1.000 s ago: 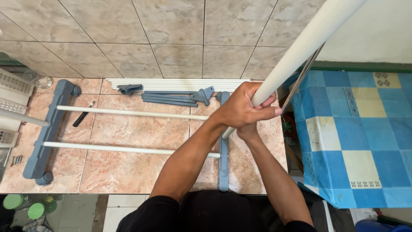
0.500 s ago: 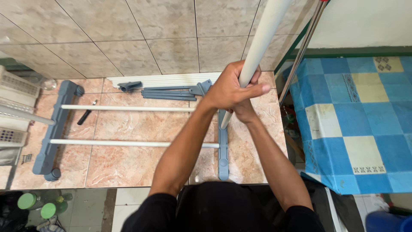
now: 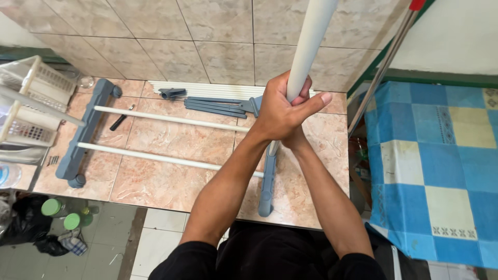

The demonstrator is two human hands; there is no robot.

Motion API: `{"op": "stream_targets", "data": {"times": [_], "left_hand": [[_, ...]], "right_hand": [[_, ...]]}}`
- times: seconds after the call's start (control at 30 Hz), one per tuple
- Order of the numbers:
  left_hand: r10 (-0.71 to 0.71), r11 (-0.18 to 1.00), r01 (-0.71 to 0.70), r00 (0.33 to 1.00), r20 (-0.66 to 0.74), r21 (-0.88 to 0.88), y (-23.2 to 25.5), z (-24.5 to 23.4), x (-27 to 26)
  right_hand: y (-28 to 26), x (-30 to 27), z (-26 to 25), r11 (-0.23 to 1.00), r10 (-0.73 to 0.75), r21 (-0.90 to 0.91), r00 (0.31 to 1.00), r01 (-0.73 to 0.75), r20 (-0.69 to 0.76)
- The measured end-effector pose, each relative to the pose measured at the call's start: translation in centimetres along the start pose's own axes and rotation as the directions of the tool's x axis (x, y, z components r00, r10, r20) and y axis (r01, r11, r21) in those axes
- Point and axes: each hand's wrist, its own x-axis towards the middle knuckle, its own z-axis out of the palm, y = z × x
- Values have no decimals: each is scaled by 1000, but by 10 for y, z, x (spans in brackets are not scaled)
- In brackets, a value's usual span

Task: The person assembles a clothes drying rack on a tiled counter, fitting white plastic poles into gray plastic end joints and connectors, pressing poles into the joint sockets and attaching cross bars to build the rack frame by hand.

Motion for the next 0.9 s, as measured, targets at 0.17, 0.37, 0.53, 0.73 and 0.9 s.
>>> {"op": "stream_targets", "data": {"times": [0.17,0.37,0.53,0.73,0.9], "left_hand": [[9,1000,-9,999,47,13,8,-4,-4],[-34,999,33,998,59,20,1,-11,-9],[18,997,4,958,287,-77,-9,-26,1],[-19,981,88,930,367,-171,-18,-39,9],[69,993,-38,957,283,-116,-11,-27,8]], "right_hand": [[15,-5,11,996,-56,63,989,65,-139],[9,-11,19,995,-75,-68,990,67,-117],[2,-24,28,897,-252,-411,951,160,-178],[17,-20,15,952,-161,-276,983,131,-88],[10,-14,8,987,99,-117,993,-106,-66]]}}
